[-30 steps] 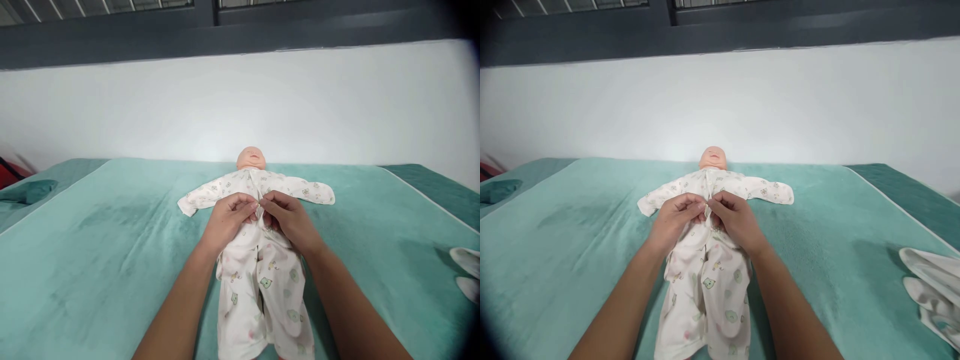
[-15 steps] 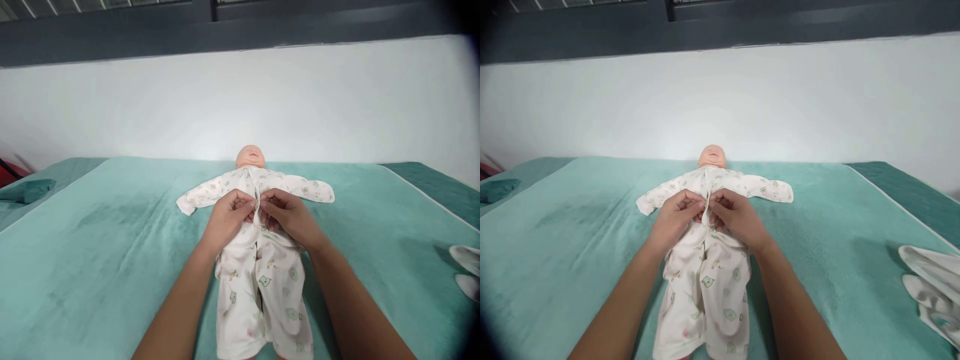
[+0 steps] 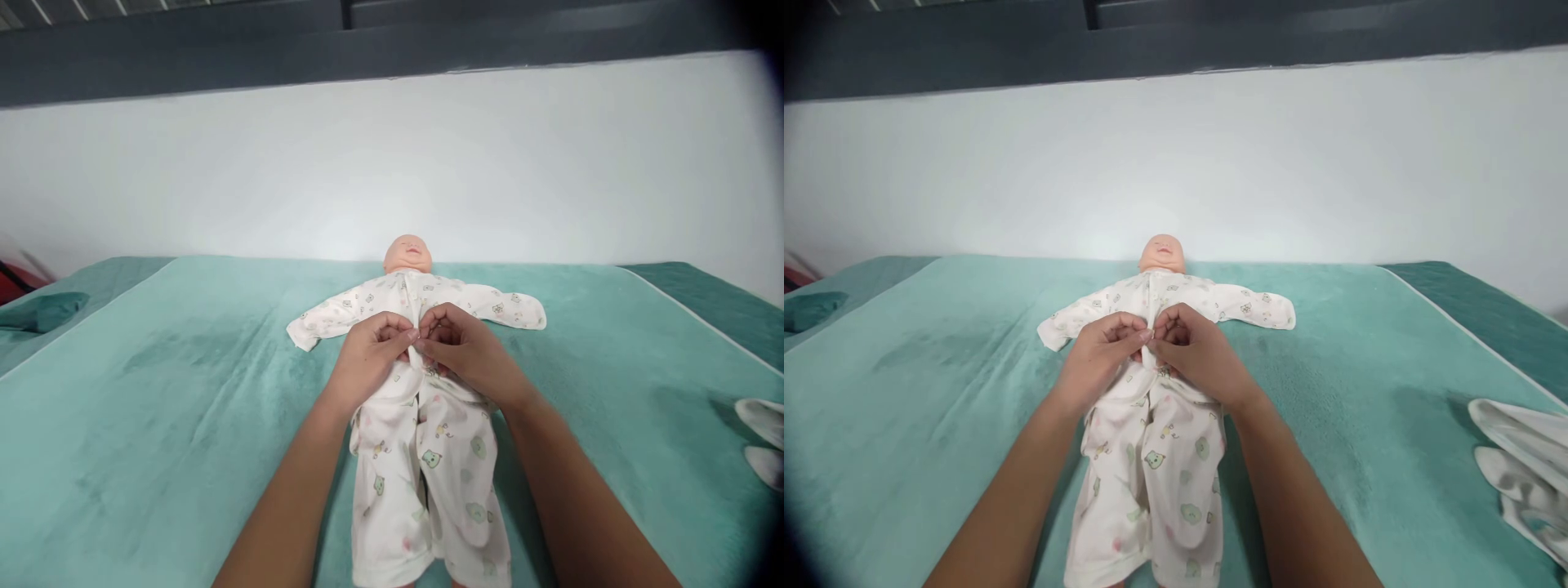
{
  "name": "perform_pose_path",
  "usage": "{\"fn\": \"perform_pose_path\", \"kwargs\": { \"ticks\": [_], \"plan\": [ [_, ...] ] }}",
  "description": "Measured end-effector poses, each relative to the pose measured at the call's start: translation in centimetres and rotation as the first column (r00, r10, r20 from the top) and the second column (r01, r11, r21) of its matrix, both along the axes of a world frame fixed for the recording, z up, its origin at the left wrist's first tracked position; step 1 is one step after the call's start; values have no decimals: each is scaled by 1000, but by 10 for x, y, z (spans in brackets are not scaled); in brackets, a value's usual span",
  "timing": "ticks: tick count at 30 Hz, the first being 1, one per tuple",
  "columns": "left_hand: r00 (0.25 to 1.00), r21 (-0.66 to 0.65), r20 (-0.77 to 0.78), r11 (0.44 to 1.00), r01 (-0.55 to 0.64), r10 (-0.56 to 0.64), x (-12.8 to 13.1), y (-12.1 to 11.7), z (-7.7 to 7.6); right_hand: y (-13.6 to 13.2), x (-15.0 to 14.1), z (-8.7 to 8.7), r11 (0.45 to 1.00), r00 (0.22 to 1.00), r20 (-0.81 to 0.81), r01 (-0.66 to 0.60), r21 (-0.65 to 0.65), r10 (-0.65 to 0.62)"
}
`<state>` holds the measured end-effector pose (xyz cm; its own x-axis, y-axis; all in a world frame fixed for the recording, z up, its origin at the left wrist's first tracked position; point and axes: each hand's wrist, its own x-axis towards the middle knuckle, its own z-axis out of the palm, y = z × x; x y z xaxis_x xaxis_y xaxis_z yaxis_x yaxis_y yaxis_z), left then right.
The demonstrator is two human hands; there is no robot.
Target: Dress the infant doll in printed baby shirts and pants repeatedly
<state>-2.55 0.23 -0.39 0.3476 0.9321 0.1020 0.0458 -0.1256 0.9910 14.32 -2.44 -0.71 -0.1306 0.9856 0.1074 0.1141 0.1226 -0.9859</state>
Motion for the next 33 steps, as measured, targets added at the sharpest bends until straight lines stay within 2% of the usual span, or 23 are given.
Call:
{"fn": "perform_pose_path", "kwargs": {
  "ticks": [9,11,12,13,14,16,17,18,20,22,23,26,30,33],
  "plan": [
    [990,-22,138,1000,12,-9,0,-2,0,-1,-5,2,1000,995,-99,-20,-7,20],
    [997,28,68,999,-31,29,-5,0,-1,1,-1,-1,996,993,-88,79,41,-76],
    [995,96,1,990,-103,103,-10,4,-2,5,5,-5,978,981,-65,187,97,-181],
    [973,202,-80,959,-197,217,-15,9,-6,9,12,-10,931,948,-28,318,177,-318],
    [920,337,-161,896,-290,358,-21,16,-10,15,22,-16,851,881,18,450,272,-472],
    [721,597,-290,708,-377,629,-34,33,-24,31,49,-32,653,672,145,607,454,-726],
    [611,676,-352,645,-358,709,-40,42,-34,40,63,-42,594,563,232,630,501,-793],
    [507,710,-418,619,-335,754,-44,50,-43,48,77,-52,585,486,328,630,511,-810],
    [359,715,-549,647,-265,755,-51,62,-61,60,103,-70,647,419,508,614,453,-753],
    [288,709,-615,675,-204,734,-55,66,-72,65,124,-82,695,389,616,604,391,-685],
    [275,710,-629,681,-176,727,-57,66,-74,64,132,-86,698,370,643,609,376,-670],
    [238,692,-669,707,-145,704,-74,61,-71,55,151,-88,659,322,662,665,350,-677],
    [178,599,-761,781,-180,624,-110,59,-64,45,159,-85,643,353,651,714,276,-672],
    [115,590,-792,800,-106,599,-130,62,-61,45,156,-85,634,361,642,729,258,-676]
  ]
}}
